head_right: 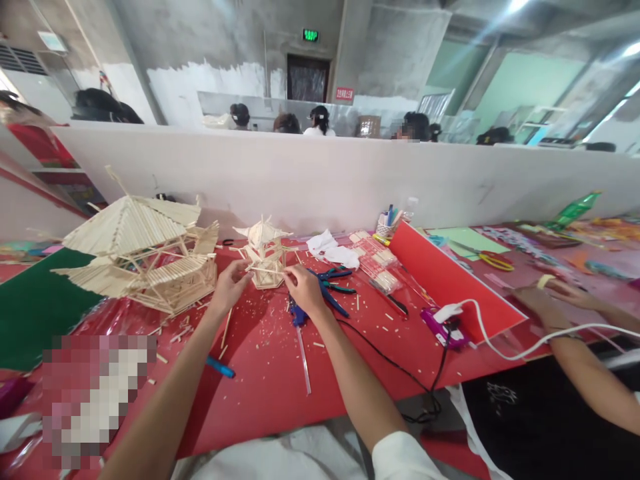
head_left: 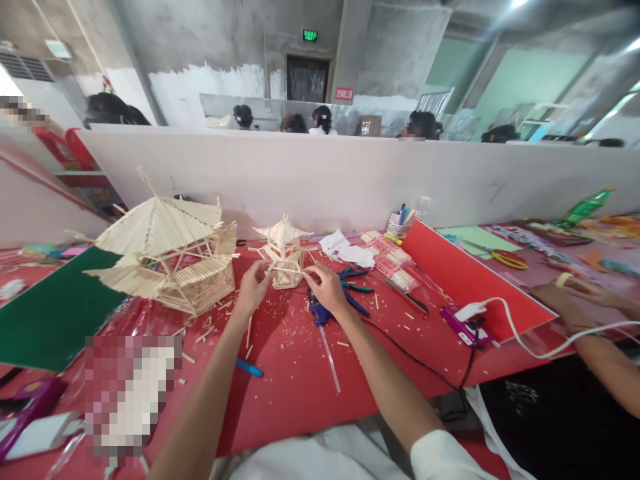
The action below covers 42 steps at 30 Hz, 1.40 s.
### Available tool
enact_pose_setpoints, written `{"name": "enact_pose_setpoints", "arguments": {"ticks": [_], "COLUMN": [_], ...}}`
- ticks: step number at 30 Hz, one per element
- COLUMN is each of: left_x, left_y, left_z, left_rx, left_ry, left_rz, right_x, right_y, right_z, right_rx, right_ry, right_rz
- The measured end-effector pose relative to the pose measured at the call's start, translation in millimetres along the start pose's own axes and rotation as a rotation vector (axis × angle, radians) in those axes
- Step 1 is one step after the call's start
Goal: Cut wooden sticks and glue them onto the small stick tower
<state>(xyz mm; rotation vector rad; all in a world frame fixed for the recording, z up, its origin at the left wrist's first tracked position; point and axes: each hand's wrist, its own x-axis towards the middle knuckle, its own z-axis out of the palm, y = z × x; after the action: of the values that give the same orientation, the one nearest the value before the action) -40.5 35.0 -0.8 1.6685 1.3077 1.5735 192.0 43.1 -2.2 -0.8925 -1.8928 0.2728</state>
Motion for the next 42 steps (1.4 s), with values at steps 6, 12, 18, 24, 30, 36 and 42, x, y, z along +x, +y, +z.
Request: {"name": "enact_pose_setpoints", "arguments": {"ticks": [6, 12, 18, 24, 30, 36, 42], "left_x": [1, -9, -18, -26, -31, -32, -30], "left_y": [7, 13, 17, 22, 25, 27, 36], "left_z": [0.5, 4.2, 9.0, 12.5, 22.7, 36.3, 44.9], "left_rx": [0.004, 0.018, 0.042, 0.115, -0.053, -0.259, -0.323], "left_ry": [0.004, 0.025, 0.053, 0.038, 0.053, 0.085, 0.144], "left_rz": [-0.052, -0.043, -0.018, -0.011, -0.148, -0.258, -0.319], "right_x": [-1, -2, -1, -1, 0, 4, 6], "right_y": [0, -3, -1, 3, 1, -3, -5], "right_z": [0, -2, -9, -13, -11, -11, -13], "right_rx": [-0.008, -0.011, -0.009, -0.015, 0.001, 0.025, 0.037], "right_ry": [0.002, 0.003, 0.034, 0.033, 0.036, 0.060, 0.076], "right_rz": [-0.015, -0.024, -0.036, -0.024, 0.012, 0.052, 0.067]}}
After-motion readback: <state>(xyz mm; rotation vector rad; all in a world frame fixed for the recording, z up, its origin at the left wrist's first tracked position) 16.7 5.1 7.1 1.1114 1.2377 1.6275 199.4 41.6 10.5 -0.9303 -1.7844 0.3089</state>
